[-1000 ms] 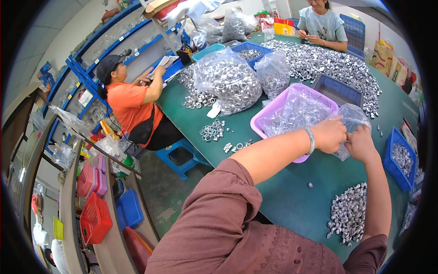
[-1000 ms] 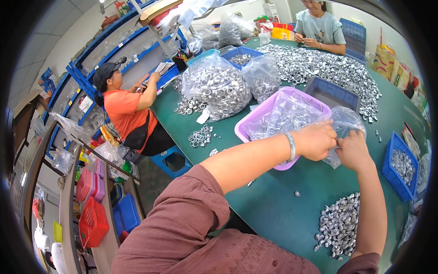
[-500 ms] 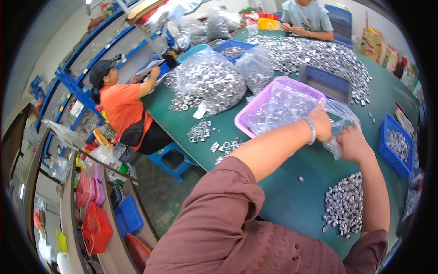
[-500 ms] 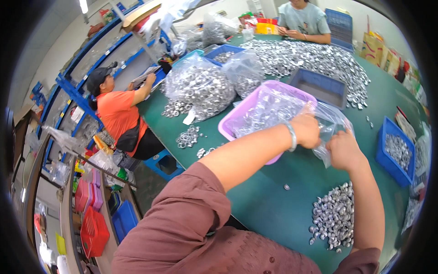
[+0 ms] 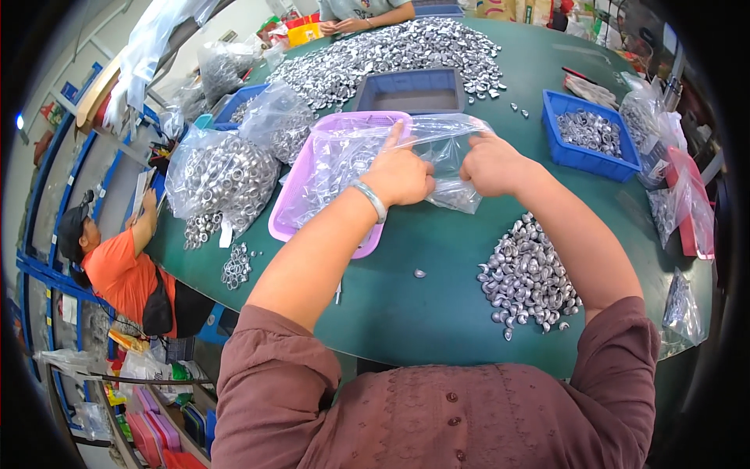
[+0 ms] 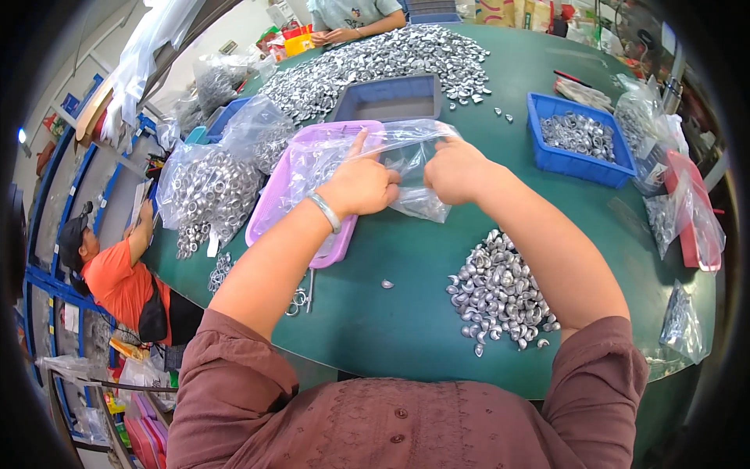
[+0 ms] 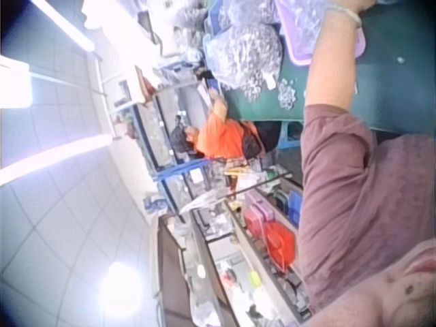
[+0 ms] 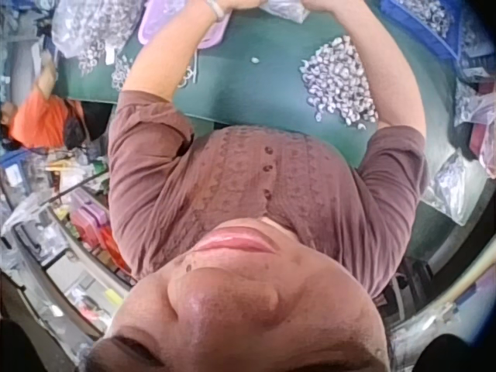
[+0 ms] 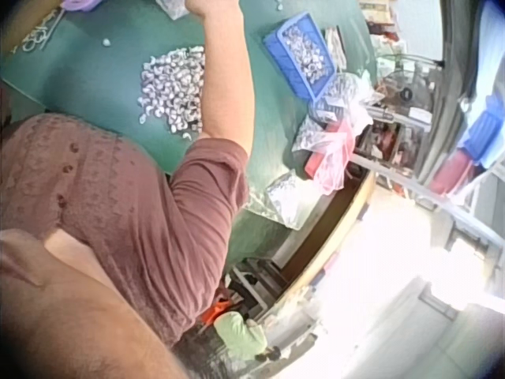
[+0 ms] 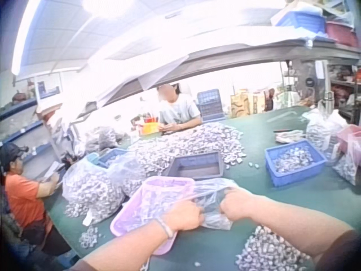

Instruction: The person pours a bag of small silver metal components onto a table, then handles them individually to sort or check them, and eventually places them back into a plastic bag.

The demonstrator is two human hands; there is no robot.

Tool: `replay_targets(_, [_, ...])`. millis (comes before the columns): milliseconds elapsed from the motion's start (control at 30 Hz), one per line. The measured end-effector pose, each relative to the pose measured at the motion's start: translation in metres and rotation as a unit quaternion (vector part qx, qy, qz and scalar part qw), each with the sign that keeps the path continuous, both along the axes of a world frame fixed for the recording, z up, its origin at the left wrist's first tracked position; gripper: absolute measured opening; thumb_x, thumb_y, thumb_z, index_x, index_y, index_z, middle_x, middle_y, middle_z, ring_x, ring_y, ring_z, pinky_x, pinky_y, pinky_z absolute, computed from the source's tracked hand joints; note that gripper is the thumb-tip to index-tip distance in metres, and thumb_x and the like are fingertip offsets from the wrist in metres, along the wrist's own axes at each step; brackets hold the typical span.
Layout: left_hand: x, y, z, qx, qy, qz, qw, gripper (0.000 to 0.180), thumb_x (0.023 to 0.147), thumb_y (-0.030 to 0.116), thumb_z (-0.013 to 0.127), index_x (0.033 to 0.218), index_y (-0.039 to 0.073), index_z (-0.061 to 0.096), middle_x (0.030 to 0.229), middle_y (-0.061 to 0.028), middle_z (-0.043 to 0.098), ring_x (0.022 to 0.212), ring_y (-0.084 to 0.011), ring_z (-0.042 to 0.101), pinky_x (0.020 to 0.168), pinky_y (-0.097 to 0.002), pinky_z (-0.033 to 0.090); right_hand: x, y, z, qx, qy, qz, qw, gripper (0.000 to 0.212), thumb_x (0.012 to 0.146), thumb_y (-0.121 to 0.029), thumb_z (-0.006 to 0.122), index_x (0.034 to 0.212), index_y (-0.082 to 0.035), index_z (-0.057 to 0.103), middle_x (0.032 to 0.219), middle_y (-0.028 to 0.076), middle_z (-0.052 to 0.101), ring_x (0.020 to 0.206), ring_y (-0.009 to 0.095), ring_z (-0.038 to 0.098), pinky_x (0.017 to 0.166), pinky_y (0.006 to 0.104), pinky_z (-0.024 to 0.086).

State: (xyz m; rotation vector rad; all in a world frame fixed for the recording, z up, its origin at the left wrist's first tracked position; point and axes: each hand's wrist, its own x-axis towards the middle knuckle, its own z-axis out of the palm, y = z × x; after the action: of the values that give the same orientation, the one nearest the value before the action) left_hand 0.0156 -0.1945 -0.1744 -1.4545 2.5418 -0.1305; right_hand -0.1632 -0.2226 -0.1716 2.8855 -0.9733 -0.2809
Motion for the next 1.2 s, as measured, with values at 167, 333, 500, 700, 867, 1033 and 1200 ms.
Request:
replay_targets(167, [-0.004, -0.003, 0.004, -0.022, -0.038, 0.028, 0.999, 0.040, 0.078, 0.038, 0.042, 0.097, 0.013, 0.065, 0.125, -0.0143, 0.042, 0.123, -0.0314, 0.030, 0.106, -0.0452, 0.002, -0.006, -0.001, -0.008, -0.024, -0.043, 0.088, 0.995, 0.019, 0.066, -0.010, 0.052, 0.075, -0.017, 0.068, 0.092, 0.002, 0.060, 0.091, 0.022, 0.051, 0.090, 0.0343, 0.034])
replay_targets(333, [0.000, -0.005, 0.002, -0.029, -0.018, 0.021, 0.999, 0.038, 0.074, 0.034, 0.048, 0.095, 0.009, 0.066, 0.130, -0.0134, 0.039, 0.124, -0.0294, 0.030, 0.106, -0.0432, 0.009, -0.002, 0.001, -0.015, -0.029, -0.005, 0.065, 0.997, 0.017, 0.065, -0.007, 0.053, 0.078, -0.011, 0.064, 0.089, 0.006, 0.059, 0.088, 0.023, 0.054, 0.085, 0.0354, 0.039])
replay_targets(500, [0.011, 0.001, -0.002, -0.116, 0.190, -0.137, 0.965, 0.025, 0.067, 0.011, 0.055, 0.091, 0.005, 0.062, 0.106, -0.0132, 0.055, 0.105, -0.0301, 0.047, 0.099, -0.0426, 0.028, 0.004, 0.011, -0.015, -0.080, -0.322, 0.202, 0.921, 0.008, 0.063, -0.002, 0.053, 0.071, -0.005, 0.054, 0.075, 0.008, 0.055, 0.080, 0.027, 0.054, 0.074, 0.0350, 0.044])
replay_targets(700, [0.004, 0.025, 0.011, -0.088, 0.332, -0.145, 0.928, 0.022, 0.070, 0.001, 0.052, 0.090, 0.002, 0.060, 0.096, -0.0118, 0.058, 0.092, -0.0302, 0.053, 0.084, -0.0382, 0.041, 0.000, 0.024, 0.002, -0.077, -0.416, 0.169, 0.890, 0.010, 0.063, 0.001, 0.052, 0.071, -0.005, 0.054, 0.076, 0.010, 0.055, 0.077, 0.029, 0.054, 0.069, 0.0378, 0.045])
replay_targets(867, [0.004, 0.057, 0.018, -0.080, 0.379, -0.130, 0.913, 0.018, 0.074, 0.003, 0.053, 0.091, 0.002, 0.060, 0.097, -0.0123, 0.058, 0.086, -0.0310, 0.056, 0.073, -0.0368, 0.047, -0.014, 0.035, 0.015, -0.032, -0.461, 0.140, 0.875, 0.017, 0.062, 0.004, 0.051, 0.076, -0.004, 0.056, 0.079, 0.011, 0.058, 0.077, 0.031, 0.055, 0.065, 0.0392, 0.046])
replay_targets(1033, [0.009, 0.084, 0.010, -0.117, 0.369, -0.126, 0.913, 0.021, 0.073, 0.000, 0.052, 0.093, 0.002, 0.059, 0.099, -0.0131, 0.057, 0.089, -0.0307, 0.056, 0.077, -0.0363, 0.046, -0.036, 0.053, 0.020, -0.062, -0.484, 0.102, 0.867, 0.017, 0.066, 0.003, 0.052, 0.080, -0.004, 0.057, 0.080, 0.010, 0.058, 0.079, 0.031, 0.055, 0.068, 0.0380, 0.046])
replay_targets(1200, [0.015, 0.074, 0.002, -0.150, 0.409, -0.113, 0.893, 0.026, 0.073, -0.002, 0.051, 0.098, 0.002, 0.058, 0.100, -0.0151, 0.057, 0.094, -0.0316, 0.055, 0.081, -0.0355, 0.044, -0.027, 0.065, 0.016, -0.115, -0.431, 0.081, 0.891, 0.029, 0.068, -0.004, 0.057, 0.097, -0.007, 0.056, 0.103, 0.010, 0.053, 0.098, 0.029, 0.049, 0.077, 0.0394, 0.044])
